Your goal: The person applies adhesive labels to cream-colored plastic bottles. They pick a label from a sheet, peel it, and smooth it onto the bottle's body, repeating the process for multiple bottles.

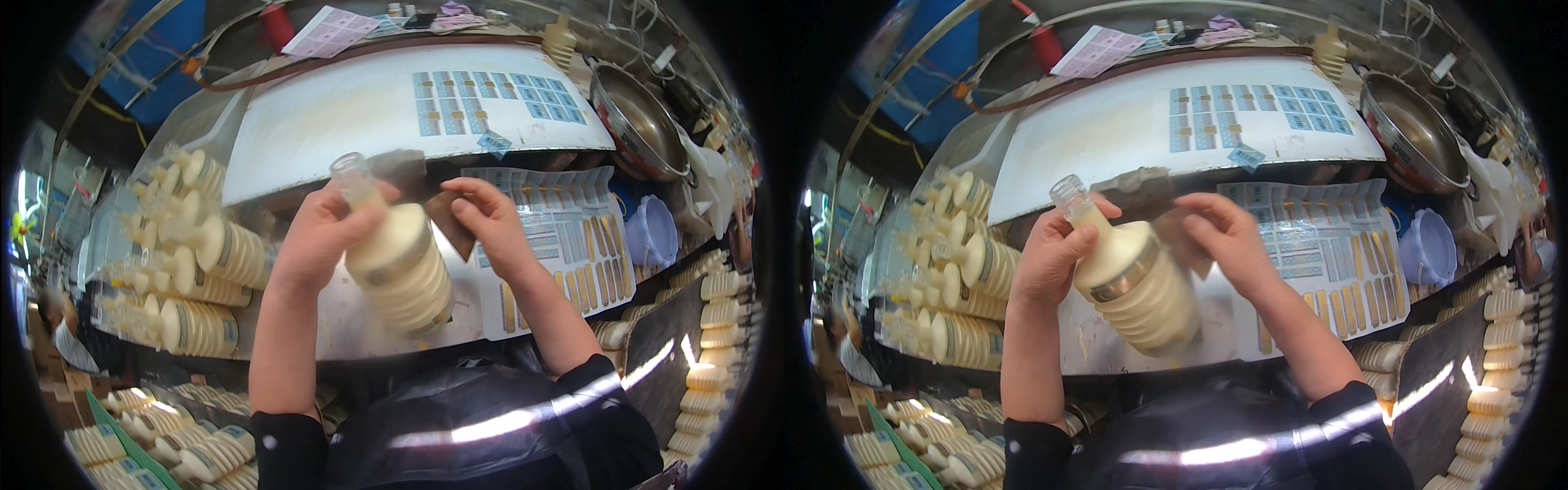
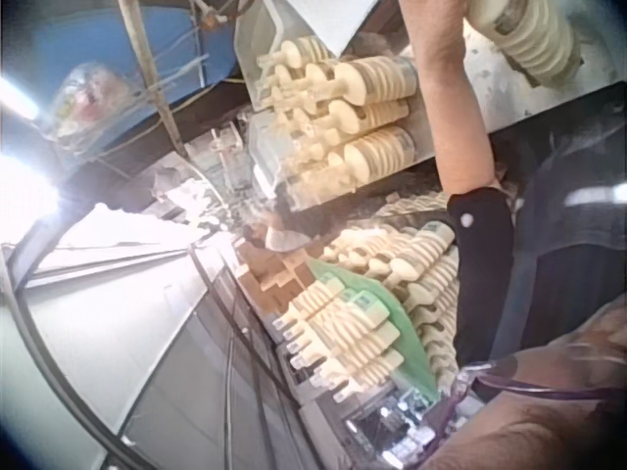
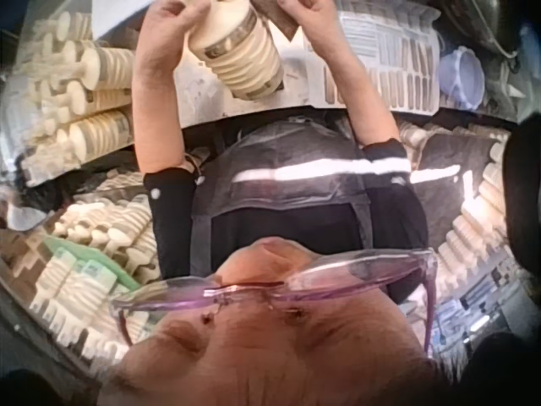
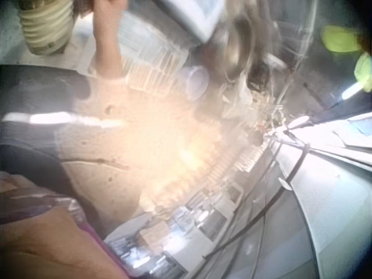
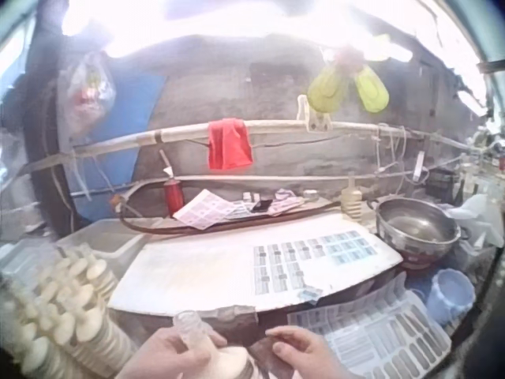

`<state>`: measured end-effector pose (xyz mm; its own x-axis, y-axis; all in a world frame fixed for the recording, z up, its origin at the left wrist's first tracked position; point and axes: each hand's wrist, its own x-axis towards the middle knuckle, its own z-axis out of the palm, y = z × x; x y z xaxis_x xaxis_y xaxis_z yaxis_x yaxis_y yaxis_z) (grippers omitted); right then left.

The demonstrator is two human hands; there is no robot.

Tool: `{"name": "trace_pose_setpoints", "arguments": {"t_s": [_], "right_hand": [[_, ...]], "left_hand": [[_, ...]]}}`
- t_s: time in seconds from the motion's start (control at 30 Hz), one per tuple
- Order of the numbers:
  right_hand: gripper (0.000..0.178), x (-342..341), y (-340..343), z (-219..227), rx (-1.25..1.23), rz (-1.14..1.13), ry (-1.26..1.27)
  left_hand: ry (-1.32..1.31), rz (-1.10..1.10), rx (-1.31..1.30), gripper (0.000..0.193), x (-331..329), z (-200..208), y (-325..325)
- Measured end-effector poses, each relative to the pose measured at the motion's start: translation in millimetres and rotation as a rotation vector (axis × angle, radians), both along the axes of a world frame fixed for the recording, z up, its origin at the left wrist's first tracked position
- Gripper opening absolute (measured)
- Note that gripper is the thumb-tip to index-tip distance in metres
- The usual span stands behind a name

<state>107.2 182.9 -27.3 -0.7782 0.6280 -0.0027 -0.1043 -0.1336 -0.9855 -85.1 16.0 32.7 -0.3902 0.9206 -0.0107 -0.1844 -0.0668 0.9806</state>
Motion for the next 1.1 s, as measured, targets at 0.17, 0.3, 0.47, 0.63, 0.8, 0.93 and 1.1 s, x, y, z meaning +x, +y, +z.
{"name": "trace_pose_setpoints", "arguments": {"t_s": [0.17,0.3,0.47,0.63,0.8,0.93,1.1], "right_hand": [[0.028,28,13,-8,-0.032,-0.146,0.067],[0.028,39,18,-1,0.014,-0.200,0.079],[0.028,56,20,4,0.055,-0.242,0.061],[0.027,85,35,-5,0.024,-0.275,0.029],[0.027,119,42,-15,-0.049,-0.323,0.010],[0.031,145,46,-26,-0.072,-0.419,0.003],[0.035,161,52,-38,-0.273,-0.478,0.105]], "left_hand": [[0.763,0.191,0.078,0.028,40,40,-6],[1.178,0.476,0.050,0.044,50,46,6],[1.183,0.622,-0.088,0.048,29,68,18],[0.980,0.608,-0.194,0.040,-15,129,15],[0.973,0.581,-0.276,0.042,-106,168,17],[1.128,0.695,-0.322,0.050,-185,165,40],[1.311,0.868,-0.319,0.053,-260,130,59]]}}
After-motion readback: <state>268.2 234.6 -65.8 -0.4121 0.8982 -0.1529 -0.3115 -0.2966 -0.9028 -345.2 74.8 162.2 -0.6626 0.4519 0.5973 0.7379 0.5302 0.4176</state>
